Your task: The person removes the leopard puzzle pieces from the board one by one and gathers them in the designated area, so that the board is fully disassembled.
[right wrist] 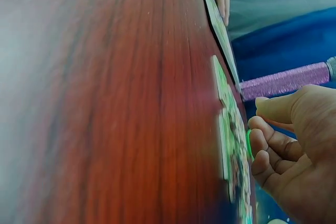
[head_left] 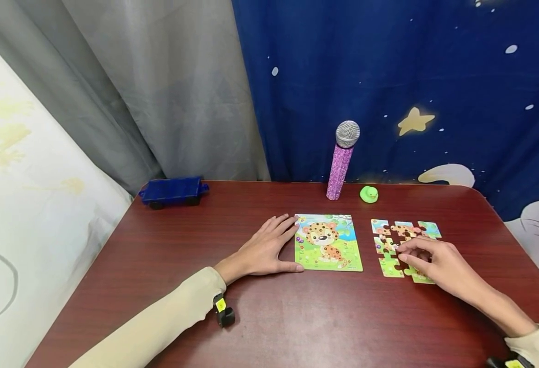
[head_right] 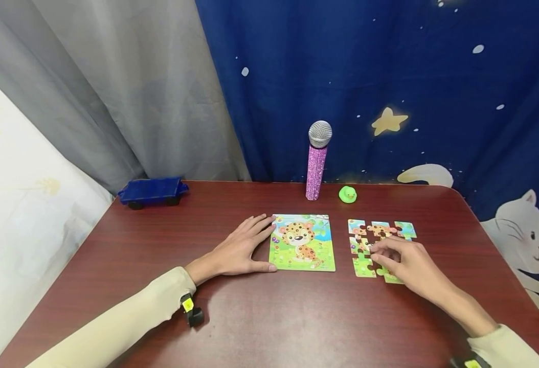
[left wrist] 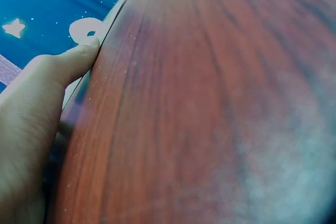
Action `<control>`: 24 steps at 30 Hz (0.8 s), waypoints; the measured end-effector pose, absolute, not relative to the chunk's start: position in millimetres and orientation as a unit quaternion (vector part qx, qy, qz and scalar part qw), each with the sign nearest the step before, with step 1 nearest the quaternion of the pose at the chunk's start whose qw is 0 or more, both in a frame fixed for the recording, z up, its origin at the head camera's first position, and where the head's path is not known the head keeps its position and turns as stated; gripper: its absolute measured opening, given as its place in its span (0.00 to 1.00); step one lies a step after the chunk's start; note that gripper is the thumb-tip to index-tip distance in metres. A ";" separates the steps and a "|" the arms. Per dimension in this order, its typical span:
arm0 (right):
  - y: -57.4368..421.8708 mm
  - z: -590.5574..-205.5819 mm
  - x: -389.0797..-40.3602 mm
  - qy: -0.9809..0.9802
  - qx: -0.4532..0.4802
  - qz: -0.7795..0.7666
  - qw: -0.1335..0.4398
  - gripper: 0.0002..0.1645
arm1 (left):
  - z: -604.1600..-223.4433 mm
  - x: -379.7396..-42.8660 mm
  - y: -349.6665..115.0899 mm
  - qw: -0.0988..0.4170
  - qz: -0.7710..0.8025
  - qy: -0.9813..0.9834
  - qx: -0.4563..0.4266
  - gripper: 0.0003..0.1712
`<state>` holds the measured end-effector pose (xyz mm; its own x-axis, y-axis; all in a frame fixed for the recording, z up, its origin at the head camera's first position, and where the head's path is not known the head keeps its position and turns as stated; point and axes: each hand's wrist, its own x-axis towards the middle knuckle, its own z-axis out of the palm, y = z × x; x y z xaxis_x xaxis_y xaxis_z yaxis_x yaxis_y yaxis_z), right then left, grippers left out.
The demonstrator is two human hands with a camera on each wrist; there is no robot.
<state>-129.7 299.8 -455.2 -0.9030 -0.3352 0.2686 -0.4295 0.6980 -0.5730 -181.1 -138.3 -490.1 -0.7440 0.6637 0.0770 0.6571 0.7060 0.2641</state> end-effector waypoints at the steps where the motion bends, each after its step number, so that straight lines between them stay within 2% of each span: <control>1: 296.9 -455.4 -131.0 -0.918 0.212 0.329 0.068 0.11 | -489.9 -181.0 -138.2 0.013 0.138 0.924 0.357 0.65; 14: 261.0 -455.4 -146.6 -0.907 0.237 0.349 0.007 0.07 | -488.2 -179.2 -139.3 0.014 0.132 0.925 0.355 0.65; 24: 243.2 -452.1 -157.3 -0.907 0.251 0.337 -0.025 0.09 | -488.6 -180.1 -138.1 0.012 0.136 0.924 0.359 0.65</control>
